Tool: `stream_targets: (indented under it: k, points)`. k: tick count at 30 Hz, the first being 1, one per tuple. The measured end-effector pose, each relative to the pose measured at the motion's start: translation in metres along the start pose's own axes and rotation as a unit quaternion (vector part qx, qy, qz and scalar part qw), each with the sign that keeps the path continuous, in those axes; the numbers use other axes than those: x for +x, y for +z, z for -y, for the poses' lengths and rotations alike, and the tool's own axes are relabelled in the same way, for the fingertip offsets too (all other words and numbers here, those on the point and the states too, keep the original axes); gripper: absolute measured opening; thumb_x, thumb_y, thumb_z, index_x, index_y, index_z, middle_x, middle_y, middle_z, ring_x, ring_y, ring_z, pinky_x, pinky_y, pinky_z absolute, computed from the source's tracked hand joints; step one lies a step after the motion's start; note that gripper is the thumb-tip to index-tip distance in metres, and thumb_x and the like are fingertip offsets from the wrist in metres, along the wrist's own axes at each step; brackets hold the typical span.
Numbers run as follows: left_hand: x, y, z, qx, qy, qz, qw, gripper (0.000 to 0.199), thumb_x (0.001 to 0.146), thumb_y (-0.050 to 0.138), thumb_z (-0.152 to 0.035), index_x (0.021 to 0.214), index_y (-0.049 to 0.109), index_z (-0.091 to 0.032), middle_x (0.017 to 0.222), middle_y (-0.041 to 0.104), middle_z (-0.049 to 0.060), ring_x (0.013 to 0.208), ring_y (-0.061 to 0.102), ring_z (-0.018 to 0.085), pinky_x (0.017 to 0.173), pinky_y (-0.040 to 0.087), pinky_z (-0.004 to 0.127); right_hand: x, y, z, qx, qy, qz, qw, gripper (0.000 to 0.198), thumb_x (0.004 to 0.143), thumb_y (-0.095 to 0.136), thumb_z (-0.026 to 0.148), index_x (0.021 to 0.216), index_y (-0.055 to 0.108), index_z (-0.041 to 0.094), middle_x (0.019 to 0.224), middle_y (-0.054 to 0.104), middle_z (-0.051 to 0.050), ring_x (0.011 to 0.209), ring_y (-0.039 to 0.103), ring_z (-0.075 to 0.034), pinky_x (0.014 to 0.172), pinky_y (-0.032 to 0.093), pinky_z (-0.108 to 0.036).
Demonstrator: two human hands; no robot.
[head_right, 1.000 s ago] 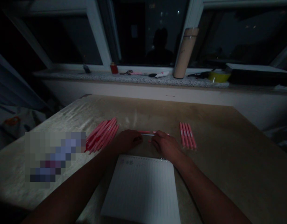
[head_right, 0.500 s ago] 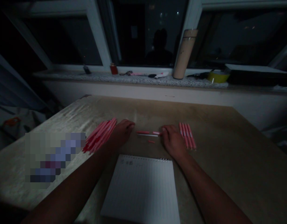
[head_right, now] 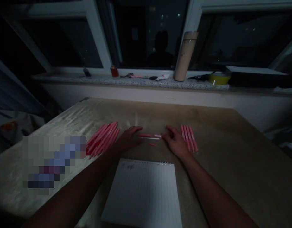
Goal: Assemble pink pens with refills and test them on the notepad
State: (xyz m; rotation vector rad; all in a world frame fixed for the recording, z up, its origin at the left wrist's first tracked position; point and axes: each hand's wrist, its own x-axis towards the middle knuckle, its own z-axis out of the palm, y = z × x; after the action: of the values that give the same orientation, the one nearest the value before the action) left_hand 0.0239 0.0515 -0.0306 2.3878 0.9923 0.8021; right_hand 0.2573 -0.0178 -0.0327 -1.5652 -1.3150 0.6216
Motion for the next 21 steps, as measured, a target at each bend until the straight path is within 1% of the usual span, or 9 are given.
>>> stream_targets:
  k: [4, 7, 11, 15, 17, 19, 21]
  points:
    - [-0.001, -0.001, -0.001, 0.001, -0.003, 0.006, 1.000, 0.059, 0.069, 0.068, -0.042, 0.119, 0.050, -0.016, 0.120, 0.055, 0.012, 0.111, 0.051, 0.025, 0.096, 0.039, 0.040, 0.000, 0.000, -0.004, 0.015, 0.002, 0.003, 1.000, 0.044, 0.075, 0.060, 0.037, 0.115, 0.057, 0.019, 0.118, 0.061, -0.012, 0.108, 0.057, -0.025, 0.094, 0.041, -0.044]
    - [-0.001, -0.001, 0.000, 0.000, 0.003, 0.008, 1.000, 0.053, 0.073, 0.065, -0.039, 0.119, 0.050, -0.017, 0.120, 0.055, 0.011, 0.111, 0.051, 0.024, 0.096, 0.038, 0.040, 0.001, -0.001, -0.006, 0.018, 0.005, 0.005, 1.000, 0.043, 0.077, 0.058, 0.036, 0.115, 0.056, 0.018, 0.118, 0.060, -0.012, 0.108, 0.057, -0.025, 0.095, 0.040, -0.044]
    - [0.000, -0.001, 0.001, -0.037, -0.025, 0.000, 0.999, 0.043, 0.082, 0.052, -0.042, 0.117, 0.052, -0.017, 0.119, 0.056, 0.011, 0.112, 0.051, 0.023, 0.096, 0.039, 0.037, 0.001, -0.002, -0.004, 0.019, 0.008, -0.005, 1.000, 0.040, 0.078, 0.056, 0.038, 0.113, 0.058, 0.019, 0.115, 0.063, -0.011, 0.105, 0.058, -0.024, 0.093, 0.041, -0.043]
    - [-0.001, -0.001, -0.001, -0.101, -0.047, -0.017, 0.994, 0.039, 0.089, 0.040, -0.041, 0.115, 0.055, -0.015, 0.119, 0.058, 0.010, 0.111, 0.052, 0.021, 0.097, 0.039, 0.034, 0.002, -0.004, -0.003, 0.014, 0.018, -0.020, 1.000, 0.038, 0.079, 0.054, 0.043, 0.108, 0.061, 0.020, 0.111, 0.064, -0.008, 0.104, 0.058, -0.024, 0.095, 0.038, -0.043]
    - [0.000, -0.001, -0.002, -0.137, -0.061, -0.031, 0.988, 0.039, 0.090, 0.037, -0.041, 0.112, 0.057, -0.016, 0.115, 0.060, 0.009, 0.109, 0.054, 0.020, 0.097, 0.038, 0.034, 0.003, -0.004, -0.006, 0.040, 0.019, -0.026, 0.999, 0.037, 0.080, 0.051, 0.046, 0.105, 0.063, 0.021, 0.110, 0.065, -0.007, 0.105, 0.057, -0.024, 0.097, 0.037, -0.043]
    - [0.002, -0.002, -0.002, -0.183, -0.092, -0.048, 0.978, 0.038, 0.089, 0.037, -0.041, 0.106, 0.060, -0.016, 0.110, 0.063, 0.009, 0.106, 0.056, 0.020, 0.097, 0.038, 0.035, 0.006, -0.004, -0.011, 0.101, 0.030, -0.039, 0.994, 0.038, 0.082, 0.045, 0.048, 0.101, 0.065, 0.021, 0.108, 0.066, -0.007, 0.105, 0.057, -0.023, 0.097, 0.037, -0.043]
    - [0.005, -0.003, 0.000, -0.233, -0.132, -0.074, 0.961, 0.038, 0.088, 0.037, -0.041, 0.100, 0.063, -0.015, 0.103, 0.066, 0.010, 0.101, 0.059, 0.021, 0.096, 0.040, 0.036, 0.009, -0.004, -0.014, 0.169, 0.055, -0.053, 0.983, 0.038, 0.083, 0.042, 0.048, 0.095, 0.066, 0.021, 0.104, 0.067, -0.007, 0.103, 0.058, -0.023, 0.097, 0.037, -0.043]
